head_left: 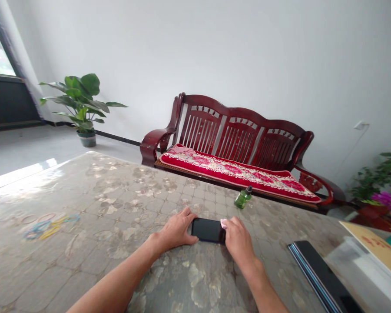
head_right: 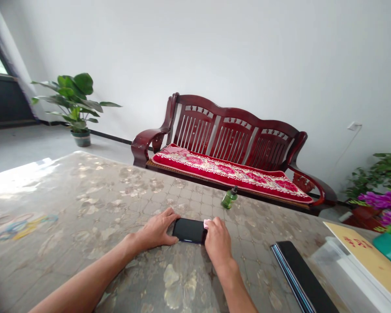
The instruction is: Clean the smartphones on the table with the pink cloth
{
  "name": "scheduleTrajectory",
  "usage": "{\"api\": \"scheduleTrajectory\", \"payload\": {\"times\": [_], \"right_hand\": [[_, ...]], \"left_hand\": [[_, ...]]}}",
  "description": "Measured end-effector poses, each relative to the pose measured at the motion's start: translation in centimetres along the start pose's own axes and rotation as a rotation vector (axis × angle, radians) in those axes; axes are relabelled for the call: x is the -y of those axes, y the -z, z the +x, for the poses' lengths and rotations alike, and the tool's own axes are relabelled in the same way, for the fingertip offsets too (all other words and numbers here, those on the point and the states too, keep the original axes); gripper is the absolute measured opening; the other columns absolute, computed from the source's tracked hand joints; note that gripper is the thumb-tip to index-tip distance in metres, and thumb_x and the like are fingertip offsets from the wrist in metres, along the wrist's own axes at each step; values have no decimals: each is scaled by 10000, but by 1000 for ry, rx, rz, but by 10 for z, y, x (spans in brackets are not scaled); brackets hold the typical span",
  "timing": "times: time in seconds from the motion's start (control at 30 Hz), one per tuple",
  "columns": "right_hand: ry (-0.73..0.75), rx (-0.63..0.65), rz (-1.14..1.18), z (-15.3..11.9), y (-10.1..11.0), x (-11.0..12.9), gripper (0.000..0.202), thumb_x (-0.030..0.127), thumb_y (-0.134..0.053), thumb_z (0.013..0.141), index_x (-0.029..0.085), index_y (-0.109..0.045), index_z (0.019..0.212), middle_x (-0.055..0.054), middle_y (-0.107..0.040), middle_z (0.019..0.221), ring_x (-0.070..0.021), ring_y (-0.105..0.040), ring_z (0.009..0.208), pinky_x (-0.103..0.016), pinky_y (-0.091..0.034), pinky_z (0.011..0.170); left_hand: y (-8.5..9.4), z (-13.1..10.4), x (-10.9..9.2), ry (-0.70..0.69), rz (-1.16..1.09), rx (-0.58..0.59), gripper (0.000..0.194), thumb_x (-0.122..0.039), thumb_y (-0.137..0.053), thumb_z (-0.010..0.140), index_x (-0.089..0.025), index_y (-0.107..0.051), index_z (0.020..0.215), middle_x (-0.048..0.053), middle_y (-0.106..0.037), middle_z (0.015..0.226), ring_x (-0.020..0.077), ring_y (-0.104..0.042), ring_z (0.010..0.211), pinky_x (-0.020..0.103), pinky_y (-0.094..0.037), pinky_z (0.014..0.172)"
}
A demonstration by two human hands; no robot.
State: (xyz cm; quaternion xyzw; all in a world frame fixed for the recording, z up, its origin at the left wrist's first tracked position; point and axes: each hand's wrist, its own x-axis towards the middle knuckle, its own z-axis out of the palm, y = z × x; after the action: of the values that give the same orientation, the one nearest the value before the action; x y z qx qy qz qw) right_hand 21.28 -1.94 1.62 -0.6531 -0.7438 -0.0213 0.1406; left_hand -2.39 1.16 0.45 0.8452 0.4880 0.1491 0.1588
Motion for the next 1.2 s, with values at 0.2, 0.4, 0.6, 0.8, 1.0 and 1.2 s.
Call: {"api": "scheduleTrajectory", "payload": {"times": [0.2, 0.4, 0.6, 0.8, 1.0, 1.2], "right_hand": [[214, 14, 158, 9, -10, 54, 305, 88, -430, 917, 241, -690, 964, -39, -626, 940, -167, -570, 935, -225, -392, 823], [80, 0, 86, 6, -5, 14, 389, 59, -395, 901, 236, -721, 1017, -57, -634, 905, -181, -586, 896, -244, -403, 801], [-26, -24, 27, 3, -3, -2, 378, 75, -398, 908, 207, -721, 1051, -75, -636, 919, -202, -597, 892, -261, -416, 777], [192, -7, 146, 4, -8, 56, 324, 75, -435, 913, 244, -704, 977, -44, -643, 944, -181, -588, 934, -243, -414, 832], [66, -26, 62, -8, -1, 8, 381, 53, -425, 898, 255, -720, 1031, -51, -651, 917, -179, -608, 895, -233, -420, 780], [-29, -2, 9, -20, 6, -15, 346, 81, -435, 917, 215, -701, 1095, -62, -648, 914, -189, -617, 878, -245, -429, 760]], "left_hand": [[2, -2, -2, -24, -20, -12, 452, -384, -700, 676, -232, -616, 1093, 51, -574, 1047, 249, -639, 932, 321, -511, 834], [3, -1, -2, -6, -3, -8, 500, -406, -712, 668, -226, -613, 1123, 56, -577, 1069, 245, -644, 912, 319, -515, 824], [1, 1, 0, -19, 7, -19, 536, -418, -716, 673, -205, -605, 1152, 65, -578, 1082, 258, -644, 917, 340, -522, 826], [2, 0, 0, -28, 0, -6, 495, -388, -704, 686, -232, -599, 1145, 51, -572, 1068, 249, -644, 931, 332, -519, 838], [4, 0, -2, -12, 14, 0, 527, -424, -709, 682, -211, -606, 1153, 63, -581, 1072, 257, -647, 918, 335, -524, 824], [5, 0, -3, -2, 15, 5, 535, -427, -711, 682, -201, -611, 1156, 75, -577, 1090, 262, -648, 918, 344, -522, 824]]}}
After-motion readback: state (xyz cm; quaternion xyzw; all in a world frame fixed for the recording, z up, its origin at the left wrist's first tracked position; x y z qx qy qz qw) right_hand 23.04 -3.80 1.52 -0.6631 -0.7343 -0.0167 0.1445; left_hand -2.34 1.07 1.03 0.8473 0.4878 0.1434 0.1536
